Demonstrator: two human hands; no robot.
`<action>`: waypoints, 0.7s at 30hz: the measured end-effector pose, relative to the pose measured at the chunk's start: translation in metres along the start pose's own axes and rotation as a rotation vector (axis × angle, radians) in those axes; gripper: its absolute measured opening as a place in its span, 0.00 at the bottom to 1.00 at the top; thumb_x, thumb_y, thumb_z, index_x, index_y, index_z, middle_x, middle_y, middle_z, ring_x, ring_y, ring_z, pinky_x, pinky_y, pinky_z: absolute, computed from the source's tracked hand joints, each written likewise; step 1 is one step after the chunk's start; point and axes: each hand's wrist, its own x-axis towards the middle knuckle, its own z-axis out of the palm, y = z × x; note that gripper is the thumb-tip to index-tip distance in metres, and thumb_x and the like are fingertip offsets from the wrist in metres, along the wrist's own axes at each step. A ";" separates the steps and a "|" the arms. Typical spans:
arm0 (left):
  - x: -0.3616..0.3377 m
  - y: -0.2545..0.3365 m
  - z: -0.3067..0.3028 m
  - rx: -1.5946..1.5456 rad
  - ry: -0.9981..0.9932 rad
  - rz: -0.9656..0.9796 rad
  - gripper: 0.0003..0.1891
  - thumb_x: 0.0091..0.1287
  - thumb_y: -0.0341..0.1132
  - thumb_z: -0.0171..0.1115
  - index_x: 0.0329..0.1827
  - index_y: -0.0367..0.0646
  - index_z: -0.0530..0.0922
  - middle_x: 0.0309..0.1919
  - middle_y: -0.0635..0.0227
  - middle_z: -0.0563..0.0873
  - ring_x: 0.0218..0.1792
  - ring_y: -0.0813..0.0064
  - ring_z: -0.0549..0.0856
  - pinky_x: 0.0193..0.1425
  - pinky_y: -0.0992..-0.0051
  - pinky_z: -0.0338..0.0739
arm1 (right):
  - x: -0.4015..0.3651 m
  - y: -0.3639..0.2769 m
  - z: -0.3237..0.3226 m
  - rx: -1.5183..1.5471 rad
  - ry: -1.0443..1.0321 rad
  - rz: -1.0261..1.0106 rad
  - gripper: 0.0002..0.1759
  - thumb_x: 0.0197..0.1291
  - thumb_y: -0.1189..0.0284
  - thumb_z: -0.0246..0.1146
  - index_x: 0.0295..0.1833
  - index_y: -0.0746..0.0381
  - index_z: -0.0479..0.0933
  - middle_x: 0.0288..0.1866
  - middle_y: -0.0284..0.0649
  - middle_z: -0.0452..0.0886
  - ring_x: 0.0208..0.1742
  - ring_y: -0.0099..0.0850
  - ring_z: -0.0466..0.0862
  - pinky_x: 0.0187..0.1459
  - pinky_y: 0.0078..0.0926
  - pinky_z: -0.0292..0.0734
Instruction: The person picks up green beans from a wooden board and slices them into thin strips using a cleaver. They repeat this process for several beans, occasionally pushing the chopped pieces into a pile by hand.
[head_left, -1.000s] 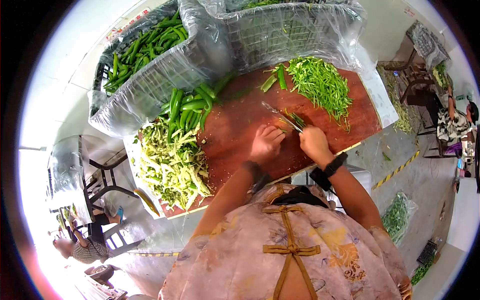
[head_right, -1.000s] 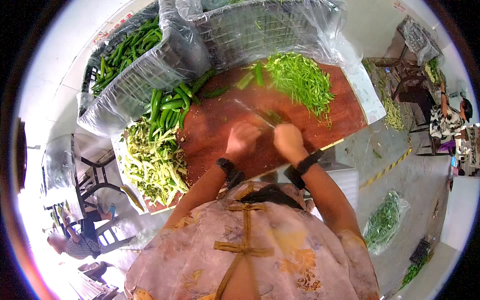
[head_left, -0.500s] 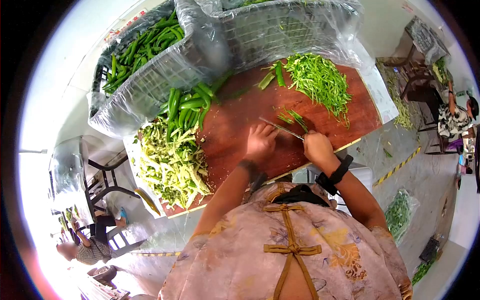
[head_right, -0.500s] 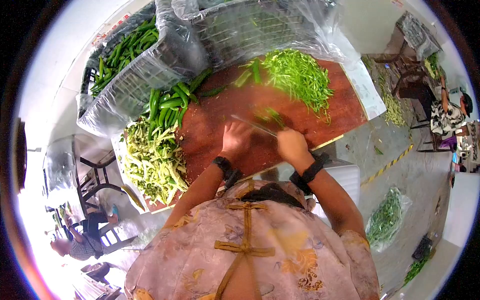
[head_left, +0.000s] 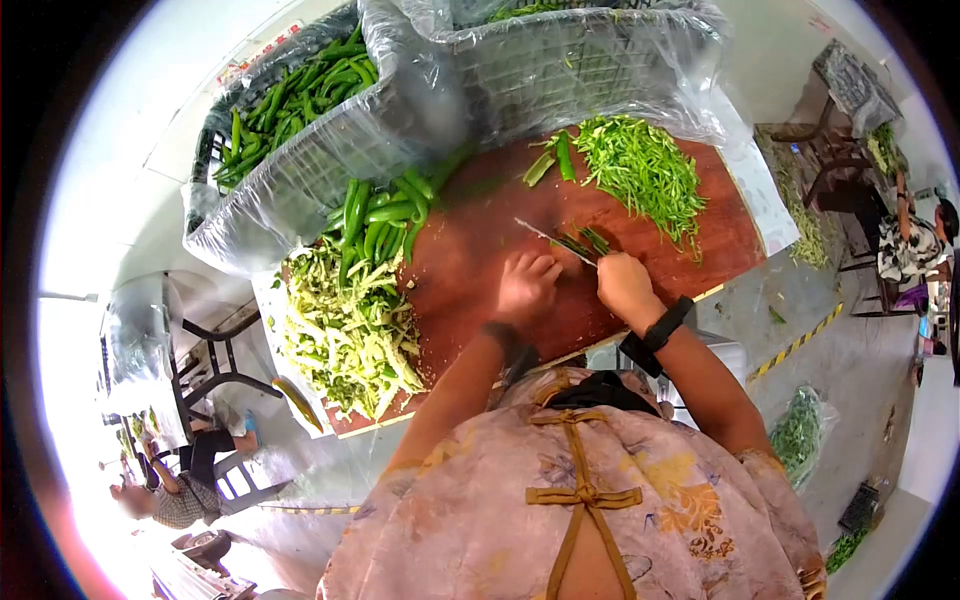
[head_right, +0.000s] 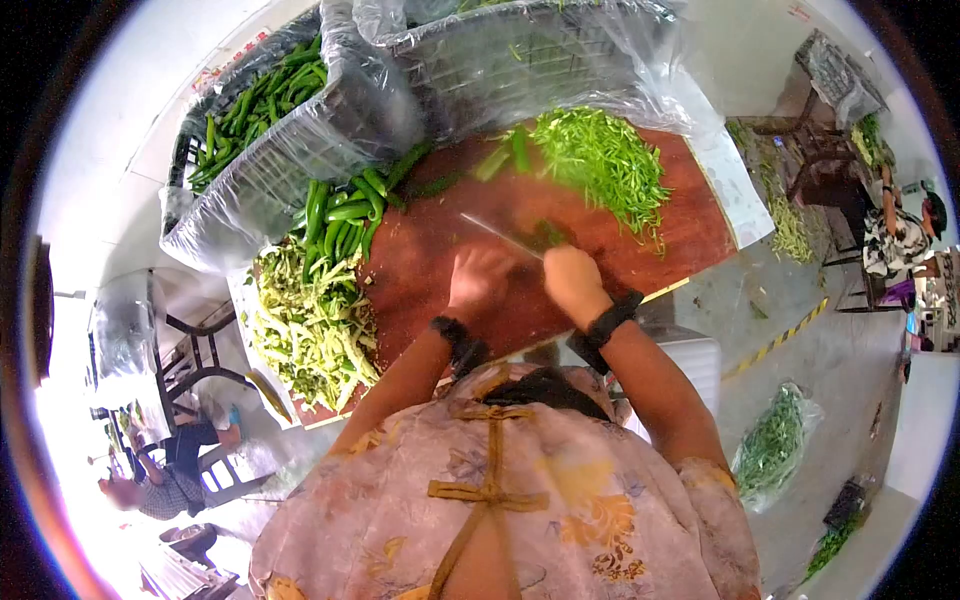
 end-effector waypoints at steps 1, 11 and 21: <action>-0.001 -0.001 0.002 0.008 0.014 -0.002 0.16 0.46 0.30 0.60 0.41 0.46 0.79 0.42 0.70 0.79 0.47 0.66 0.76 0.53 0.60 0.69 | -0.004 0.001 -0.005 -0.005 -0.030 -0.010 0.06 0.46 0.77 0.56 0.23 0.68 0.76 0.26 0.56 0.77 0.30 0.53 0.80 0.34 0.46 0.77; 0.011 0.011 -0.009 -0.019 -0.052 -0.023 0.19 0.47 0.30 0.59 0.46 0.45 0.79 0.45 0.67 0.78 0.49 0.64 0.75 0.54 0.61 0.67 | -0.026 0.014 -0.003 -0.022 -0.149 0.063 0.05 0.44 0.79 0.57 0.24 0.69 0.77 0.28 0.56 0.78 0.32 0.53 0.81 0.35 0.45 0.78; 0.010 -0.002 0.010 0.037 -0.047 0.027 0.16 0.49 0.31 0.59 0.44 0.48 0.80 0.46 0.69 0.80 0.50 0.64 0.76 0.55 0.59 0.67 | -0.006 0.006 0.005 -0.030 -0.048 0.117 0.06 0.46 0.79 0.57 0.24 0.69 0.77 0.29 0.57 0.78 0.31 0.53 0.81 0.34 0.45 0.78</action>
